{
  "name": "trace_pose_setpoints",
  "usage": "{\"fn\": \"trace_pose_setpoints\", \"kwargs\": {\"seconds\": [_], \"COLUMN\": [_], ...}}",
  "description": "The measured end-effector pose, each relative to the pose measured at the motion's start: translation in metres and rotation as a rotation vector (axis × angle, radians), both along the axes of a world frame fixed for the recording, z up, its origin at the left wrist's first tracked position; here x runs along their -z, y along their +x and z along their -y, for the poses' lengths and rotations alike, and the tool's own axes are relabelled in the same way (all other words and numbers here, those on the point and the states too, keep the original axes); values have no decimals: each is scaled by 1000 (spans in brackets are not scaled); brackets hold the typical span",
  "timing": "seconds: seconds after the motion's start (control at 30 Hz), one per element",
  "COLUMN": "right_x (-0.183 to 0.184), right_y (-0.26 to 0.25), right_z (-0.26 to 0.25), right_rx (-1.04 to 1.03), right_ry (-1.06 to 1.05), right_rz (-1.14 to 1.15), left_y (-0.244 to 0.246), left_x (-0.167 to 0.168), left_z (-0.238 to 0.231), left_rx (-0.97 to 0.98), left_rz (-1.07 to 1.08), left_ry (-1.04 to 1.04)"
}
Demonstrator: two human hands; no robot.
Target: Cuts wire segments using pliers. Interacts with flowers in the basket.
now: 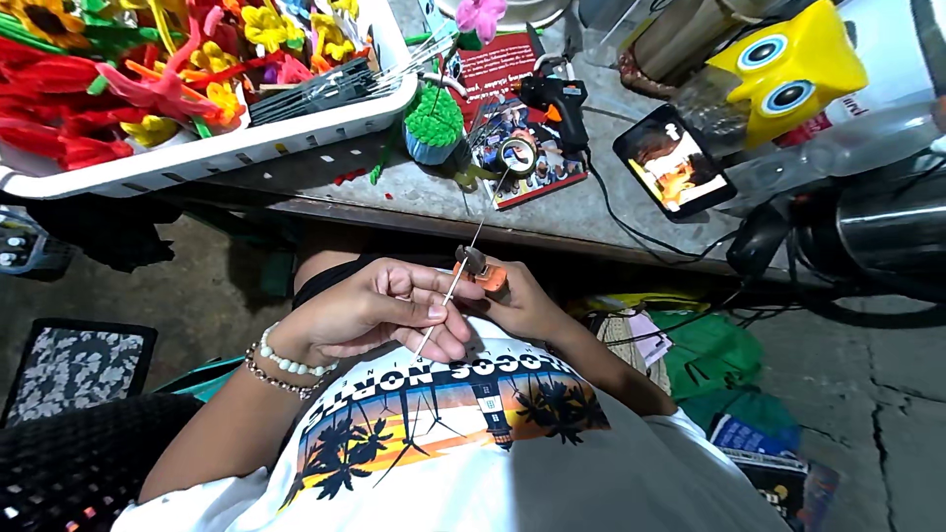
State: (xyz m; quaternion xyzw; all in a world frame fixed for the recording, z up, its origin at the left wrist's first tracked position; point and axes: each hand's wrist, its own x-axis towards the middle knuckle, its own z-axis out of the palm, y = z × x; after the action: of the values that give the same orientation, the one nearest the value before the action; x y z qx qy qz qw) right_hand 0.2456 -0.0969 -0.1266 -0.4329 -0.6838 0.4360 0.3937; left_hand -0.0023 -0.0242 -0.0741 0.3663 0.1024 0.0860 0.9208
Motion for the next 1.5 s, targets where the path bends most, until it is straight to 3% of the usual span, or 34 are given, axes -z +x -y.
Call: {"fn": "trace_pose_setpoints", "kwargs": {"seconds": [0.63,0.97,1.5], "right_x": [-7,-10,-16], "right_y": [0,6,6], "right_z": [-4,-1,2], "right_rx": [-76,-23,-13], "right_ry": [-93,-22,-24], "right_rz": [-72,106,100], "left_y": [-4,-2,1], "left_x": [-2,-3,-4], "left_z": [-1,0,3], "left_rx": [-63,-27,-22], "left_rz": [-55,-24,-20], "left_ry": [28,42,21]}}
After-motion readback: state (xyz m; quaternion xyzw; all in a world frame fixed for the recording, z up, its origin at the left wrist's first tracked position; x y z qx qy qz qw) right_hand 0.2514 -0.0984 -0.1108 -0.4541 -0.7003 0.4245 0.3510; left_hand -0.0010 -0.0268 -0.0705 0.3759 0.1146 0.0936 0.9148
